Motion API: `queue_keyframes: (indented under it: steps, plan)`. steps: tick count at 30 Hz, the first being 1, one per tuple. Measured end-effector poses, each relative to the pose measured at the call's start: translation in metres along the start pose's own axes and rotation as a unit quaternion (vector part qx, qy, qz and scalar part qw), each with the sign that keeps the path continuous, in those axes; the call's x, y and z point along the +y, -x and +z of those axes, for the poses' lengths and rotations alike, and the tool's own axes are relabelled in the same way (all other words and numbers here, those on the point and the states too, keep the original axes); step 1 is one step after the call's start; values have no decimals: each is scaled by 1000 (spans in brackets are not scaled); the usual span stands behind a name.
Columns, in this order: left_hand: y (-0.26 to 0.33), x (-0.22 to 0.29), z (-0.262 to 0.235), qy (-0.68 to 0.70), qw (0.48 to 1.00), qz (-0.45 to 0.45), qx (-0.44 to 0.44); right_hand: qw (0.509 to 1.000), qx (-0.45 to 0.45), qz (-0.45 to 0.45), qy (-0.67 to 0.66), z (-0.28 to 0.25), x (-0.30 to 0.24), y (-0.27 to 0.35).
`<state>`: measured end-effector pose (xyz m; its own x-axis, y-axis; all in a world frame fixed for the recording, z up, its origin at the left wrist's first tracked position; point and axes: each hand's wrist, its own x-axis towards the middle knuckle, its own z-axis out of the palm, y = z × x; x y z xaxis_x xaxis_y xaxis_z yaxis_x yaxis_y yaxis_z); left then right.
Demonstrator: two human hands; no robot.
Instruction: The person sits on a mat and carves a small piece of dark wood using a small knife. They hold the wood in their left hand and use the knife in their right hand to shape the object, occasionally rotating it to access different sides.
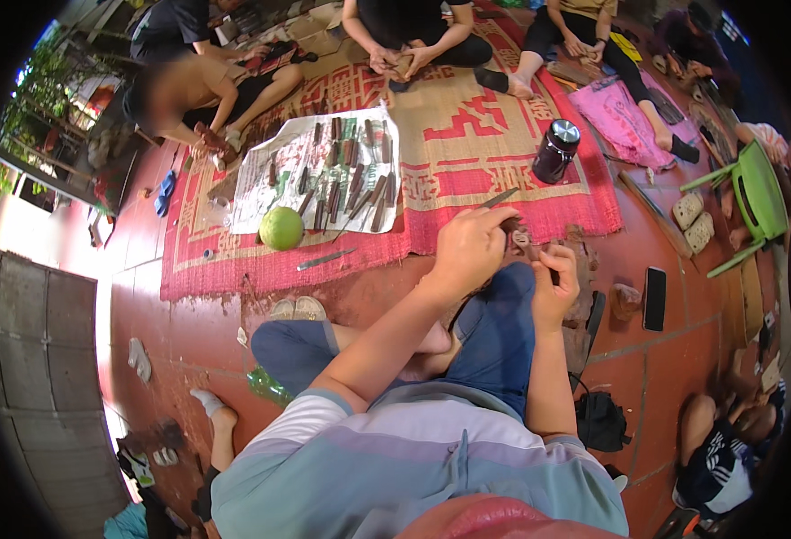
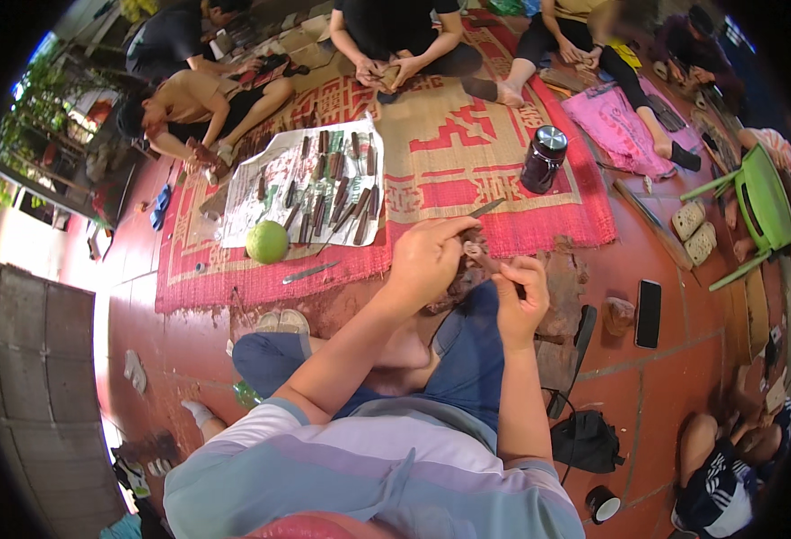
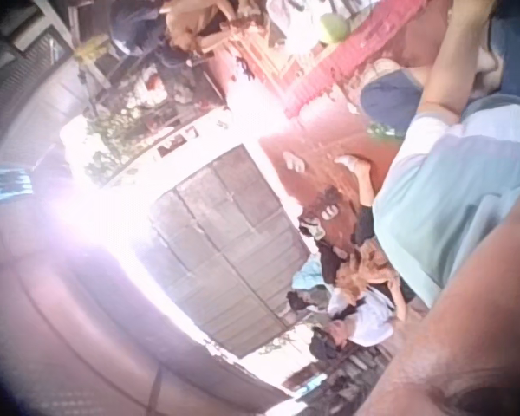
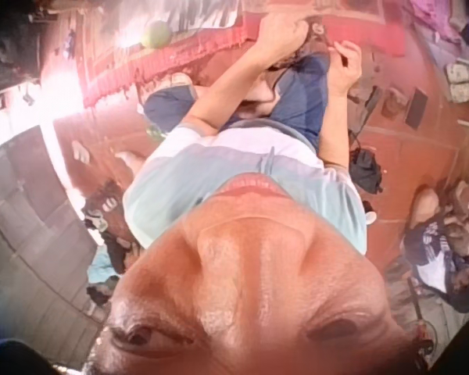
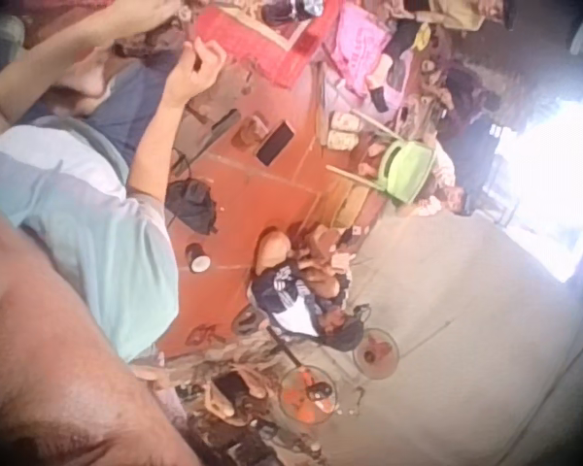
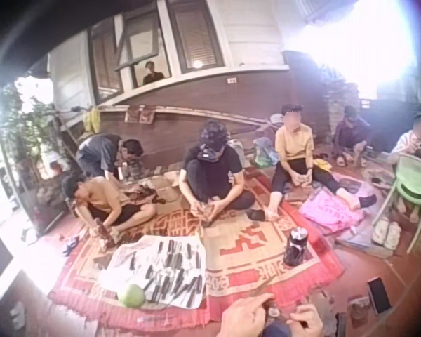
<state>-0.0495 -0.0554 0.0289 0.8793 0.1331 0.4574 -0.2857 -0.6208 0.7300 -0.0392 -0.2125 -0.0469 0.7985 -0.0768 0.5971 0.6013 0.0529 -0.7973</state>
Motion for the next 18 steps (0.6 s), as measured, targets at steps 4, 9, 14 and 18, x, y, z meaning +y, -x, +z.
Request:
queue_keyframes:
  steps: [4,9,14,18]
  plan:
    - [1,-4,-4,-17,1000,-9,7,981,-30,-9,193,-30,20,7]
    - [5,-6,3,-15,998,40,47,987,96,114,57,-47,6,21]
    - [2,-9,-1,-10,1000,-11,21,992,-17,-99,71,14,-67,-34]
    - [0,-11,1,7,1000,-15,-13,1000,-8,-3,4,4,-2,-10]
